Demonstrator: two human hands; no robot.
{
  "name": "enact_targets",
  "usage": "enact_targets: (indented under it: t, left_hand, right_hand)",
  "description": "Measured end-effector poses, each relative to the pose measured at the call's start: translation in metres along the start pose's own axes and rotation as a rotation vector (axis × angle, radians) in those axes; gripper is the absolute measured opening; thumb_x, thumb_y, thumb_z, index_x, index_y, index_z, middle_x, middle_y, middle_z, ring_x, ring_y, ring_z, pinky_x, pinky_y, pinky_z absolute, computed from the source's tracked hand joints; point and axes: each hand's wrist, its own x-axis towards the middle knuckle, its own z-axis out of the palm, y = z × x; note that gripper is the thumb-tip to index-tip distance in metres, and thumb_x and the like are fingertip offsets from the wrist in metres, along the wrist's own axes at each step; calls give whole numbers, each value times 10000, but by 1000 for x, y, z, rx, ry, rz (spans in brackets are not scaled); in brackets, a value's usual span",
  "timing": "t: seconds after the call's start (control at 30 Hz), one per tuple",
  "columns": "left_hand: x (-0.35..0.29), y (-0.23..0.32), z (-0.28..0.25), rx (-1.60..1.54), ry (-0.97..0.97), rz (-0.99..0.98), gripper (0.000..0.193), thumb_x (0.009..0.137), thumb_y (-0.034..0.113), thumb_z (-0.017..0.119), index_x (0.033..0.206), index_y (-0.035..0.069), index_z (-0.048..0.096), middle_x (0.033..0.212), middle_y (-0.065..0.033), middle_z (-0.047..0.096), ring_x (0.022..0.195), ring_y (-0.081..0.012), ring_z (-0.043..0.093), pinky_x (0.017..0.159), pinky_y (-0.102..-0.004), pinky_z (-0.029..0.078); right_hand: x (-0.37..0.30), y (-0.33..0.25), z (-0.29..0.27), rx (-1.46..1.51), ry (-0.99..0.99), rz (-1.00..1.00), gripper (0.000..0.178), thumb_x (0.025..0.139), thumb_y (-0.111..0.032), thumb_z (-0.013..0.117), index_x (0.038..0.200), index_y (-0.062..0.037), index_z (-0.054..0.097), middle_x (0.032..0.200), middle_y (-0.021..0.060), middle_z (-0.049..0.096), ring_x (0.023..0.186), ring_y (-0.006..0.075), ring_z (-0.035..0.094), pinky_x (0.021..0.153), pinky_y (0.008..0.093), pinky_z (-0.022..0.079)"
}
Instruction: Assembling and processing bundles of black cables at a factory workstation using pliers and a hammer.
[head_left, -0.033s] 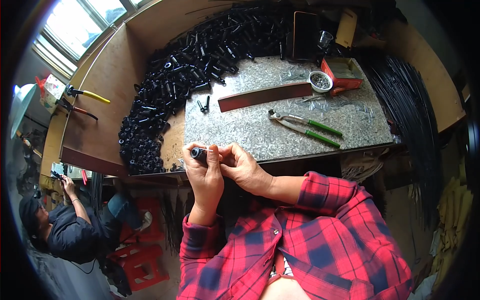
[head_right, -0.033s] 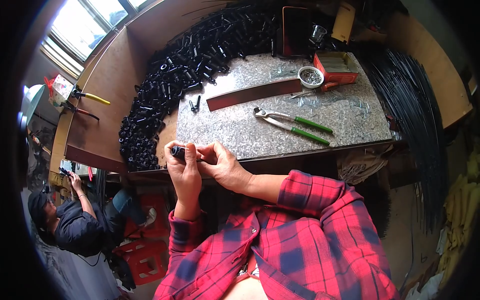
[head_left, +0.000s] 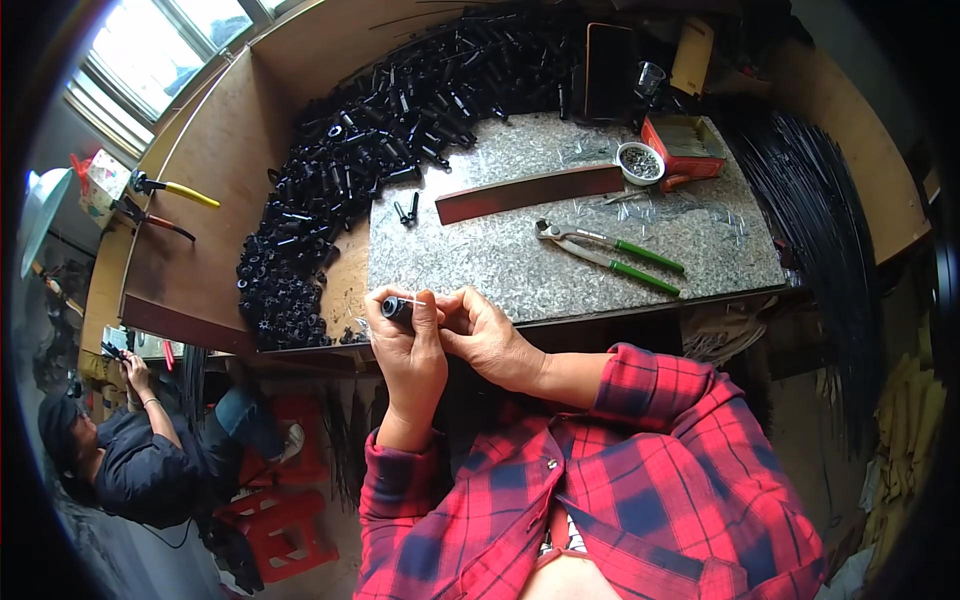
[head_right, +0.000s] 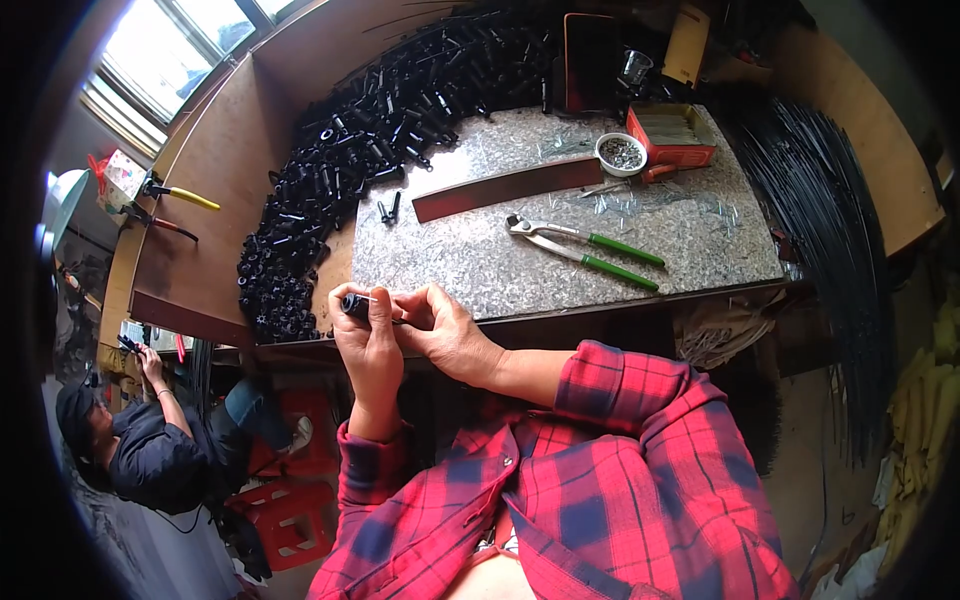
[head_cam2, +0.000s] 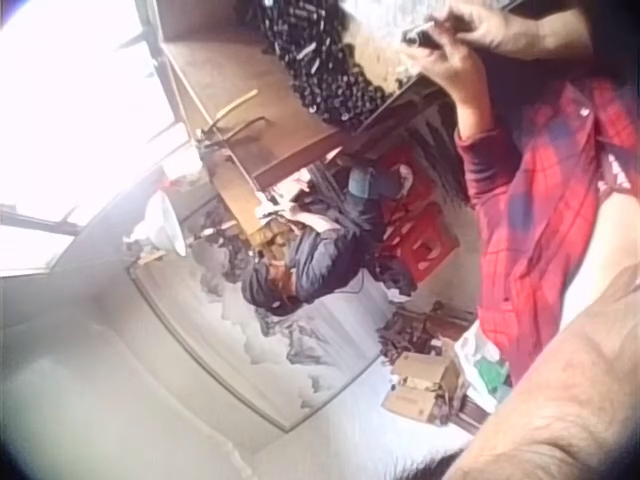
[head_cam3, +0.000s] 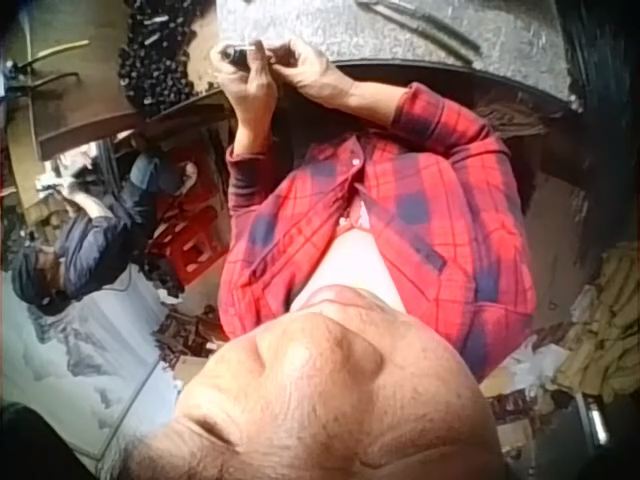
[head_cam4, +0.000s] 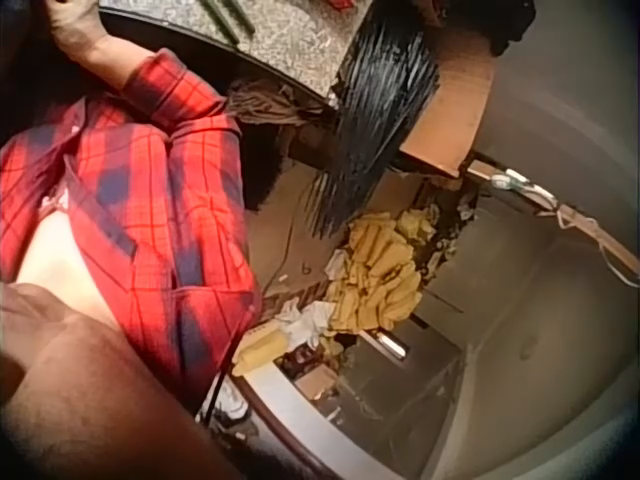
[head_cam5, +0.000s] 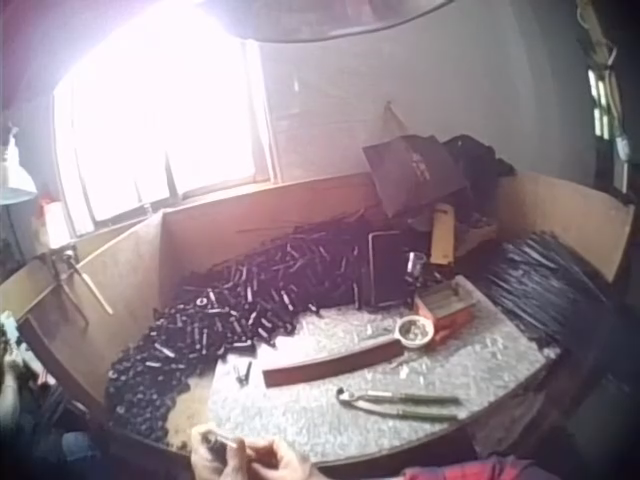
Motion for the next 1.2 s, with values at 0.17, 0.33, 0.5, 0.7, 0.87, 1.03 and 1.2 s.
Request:
enact_targets:
  t: [0.17,0.33,0.5,0.7,0.87,1.03,1.2]
  left_hand:
    - [1,-6,1,32,-7,49,141,962,100,521,990,54,391,708,-17,529,646,-72,516,636,-193,434]
    - [-2,-6,3,-26,-7,41,142,965,98,506,977,47,375,646,-27,499,558,-80,494,559,-217,436]
    - [-3,-2,5,-213,-24,24,140,965,67,484,963,56,344,613,-26,444,492,-77,432,498,-228,425]
    - [-5,0,5,-357,-158,-16,135,951,26,488,965,64,359,659,-18,425,510,-74,397,516,-251,438]
    - [-6,-1,3,-332,-333,-26,143,930,19,528,931,49,388,749,-34,464,607,-88,469,597,-241,461]
    - [-9,4,4,-221,-373,-67,171,943,94,542,891,66,382,682,-13,421,580,-98,431,688,-335,515]
    - [-9,5,7,-240,-367,-36,161,945,121,546,907,72,397,687,-19,461,648,-128,511,825,-414,496]
  right_hand:
    - [-1,2,0,7,-13,-36,259,914,-75,598,1115,-28,441,1111,45,528,1091,120,517,952,261,430]
    - [-10,-12,-6,-172,-64,46,384,865,-54,654,1141,-28,388,1115,56,509,1122,115,487,972,275,409]
    - [-28,-44,-30,-422,-16,-41,454,826,-2,674,1171,-40,380,1109,68,490,1152,165,491,998,303,403]
    - [-50,-77,-71,-599,88,-187,438,830,44,641,1180,-51,395,1130,81,505,1153,169,494,1007,314,390]
    - [-65,-97,-90,-532,219,-214,424,840,67,614,1190,-48,404,1123,75,511,1157,174,500,970,301,420]
    - [-68,-104,-106,-729,243,-363,403,836,48,634,1170,-34,424,1122,77,504,1123,193,523,984,310,401]
    - [-72,-131,-111,-1358,315,-503,351,783,-35,703,1067,-10,497,1056,131,533,1028,251,548,921,330,429]
